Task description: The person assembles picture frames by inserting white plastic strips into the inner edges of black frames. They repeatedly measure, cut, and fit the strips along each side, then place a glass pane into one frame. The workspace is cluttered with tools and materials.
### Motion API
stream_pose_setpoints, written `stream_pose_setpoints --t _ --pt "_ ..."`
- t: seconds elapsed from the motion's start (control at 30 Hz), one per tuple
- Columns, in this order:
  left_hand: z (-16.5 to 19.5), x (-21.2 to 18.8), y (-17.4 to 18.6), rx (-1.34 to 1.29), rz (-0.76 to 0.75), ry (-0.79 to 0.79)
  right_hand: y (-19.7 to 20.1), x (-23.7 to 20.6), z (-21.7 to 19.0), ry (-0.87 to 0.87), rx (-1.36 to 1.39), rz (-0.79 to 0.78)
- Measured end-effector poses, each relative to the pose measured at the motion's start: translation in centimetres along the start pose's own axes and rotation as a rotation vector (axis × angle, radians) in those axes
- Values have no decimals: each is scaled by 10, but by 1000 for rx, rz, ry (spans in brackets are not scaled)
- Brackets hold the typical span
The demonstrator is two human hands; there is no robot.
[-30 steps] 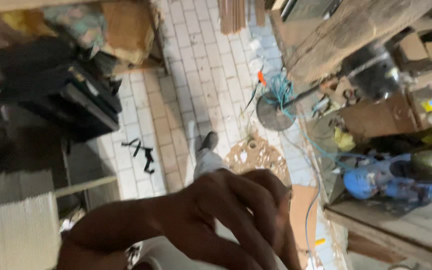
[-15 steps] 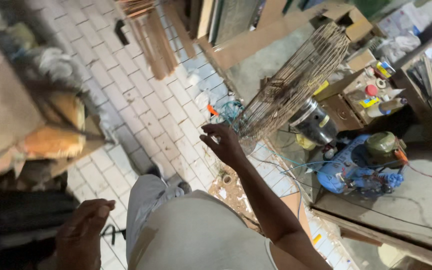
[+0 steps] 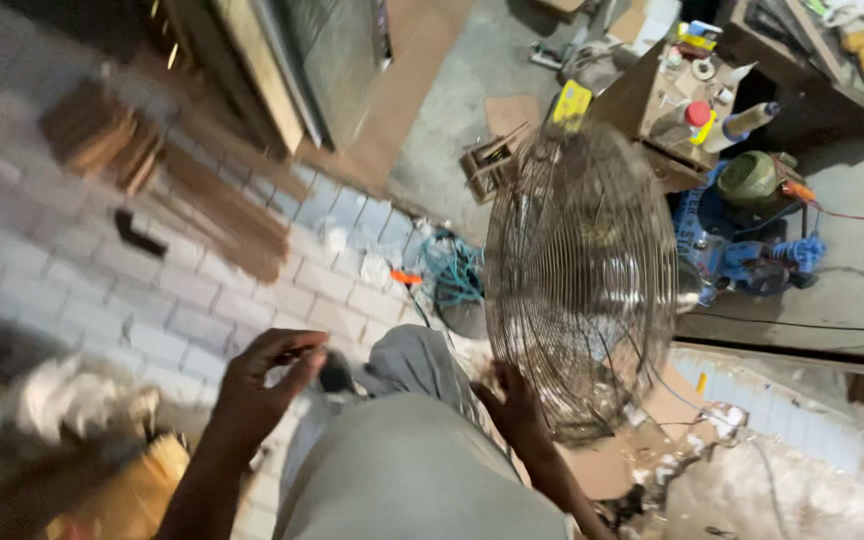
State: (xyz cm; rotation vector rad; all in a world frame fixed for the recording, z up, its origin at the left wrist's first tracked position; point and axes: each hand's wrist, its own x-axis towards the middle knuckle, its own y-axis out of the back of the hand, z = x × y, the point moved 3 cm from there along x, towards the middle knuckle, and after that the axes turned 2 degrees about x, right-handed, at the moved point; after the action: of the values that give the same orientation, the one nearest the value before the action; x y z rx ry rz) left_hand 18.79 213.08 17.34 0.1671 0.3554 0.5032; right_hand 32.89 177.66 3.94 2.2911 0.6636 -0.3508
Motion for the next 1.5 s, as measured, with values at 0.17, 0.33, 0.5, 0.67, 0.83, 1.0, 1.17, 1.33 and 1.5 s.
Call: stream_pose_setpoints --t 0.17,0.33,0.5,0.67,0.83,1.0,1.17,1.33,1.5 --pt "79 188 -27 52 -398 -274 -9 81 -74 -304 355 -152" --pt "128 344 -67 95 -477 -232 26 223 -161 -125 392 -59" --pt "147 466 -80 -32 -389 10 88 336 -228 10 687 137" --pt "163 596 -97 -217 -278 161 155 417 -266 -112 544 302" --pt "197 764 -159 -250 -357 180 202 534 -278 -197 729 443" --pt "278 951 -256 -317 -517 94 288 688 -294 -345 804 493" --pt "395 1109 -342 -339 -623 -31 412 821 -352 -69 825 603" --pt "459 1210 -412 -293 -659 -66 507 925 -373 -12 758 627" --pt "469 1314 -495 -211 -650 84 587 1054 -347 -89 707 601"
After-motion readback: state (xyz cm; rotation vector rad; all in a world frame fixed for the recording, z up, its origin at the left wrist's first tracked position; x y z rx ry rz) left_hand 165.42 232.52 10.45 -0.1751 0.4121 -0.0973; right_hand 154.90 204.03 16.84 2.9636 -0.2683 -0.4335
